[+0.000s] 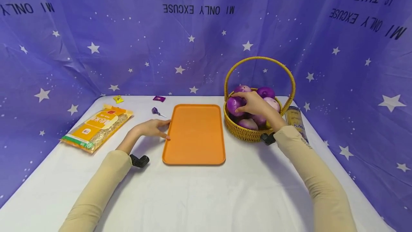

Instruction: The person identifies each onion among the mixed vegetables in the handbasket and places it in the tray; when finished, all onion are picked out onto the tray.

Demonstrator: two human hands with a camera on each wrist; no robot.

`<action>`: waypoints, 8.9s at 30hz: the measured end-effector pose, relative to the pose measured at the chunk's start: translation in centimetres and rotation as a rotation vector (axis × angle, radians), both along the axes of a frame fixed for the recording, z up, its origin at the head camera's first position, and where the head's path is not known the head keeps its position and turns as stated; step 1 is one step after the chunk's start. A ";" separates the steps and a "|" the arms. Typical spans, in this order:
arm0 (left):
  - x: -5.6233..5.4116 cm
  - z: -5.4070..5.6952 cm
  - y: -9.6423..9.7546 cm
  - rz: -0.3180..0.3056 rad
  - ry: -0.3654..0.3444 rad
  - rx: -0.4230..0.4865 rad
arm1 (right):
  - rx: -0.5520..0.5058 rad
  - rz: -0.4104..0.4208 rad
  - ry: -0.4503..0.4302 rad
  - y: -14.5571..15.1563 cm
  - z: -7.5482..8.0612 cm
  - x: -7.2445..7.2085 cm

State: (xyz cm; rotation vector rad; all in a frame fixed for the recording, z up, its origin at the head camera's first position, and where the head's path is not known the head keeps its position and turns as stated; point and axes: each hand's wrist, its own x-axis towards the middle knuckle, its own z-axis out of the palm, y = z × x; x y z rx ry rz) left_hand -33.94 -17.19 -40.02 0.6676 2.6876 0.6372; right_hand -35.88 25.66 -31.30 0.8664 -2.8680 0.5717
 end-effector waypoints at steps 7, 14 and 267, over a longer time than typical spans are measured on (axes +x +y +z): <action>-0.1 0.4 0.2 0.028 -0.003 -0.019 | -0.099 0.020 0.062 -1.7 1.0 0.8; 0.1 0.5 0.1 0.034 -0.001 -0.004 | -0.162 0.087 0.026 -4.9 0.5 1.1; 0.9 -0.1 0.3 0.046 -0.023 0.044 | -0.253 -0.038 0.042 -13.1 -4.7 -0.9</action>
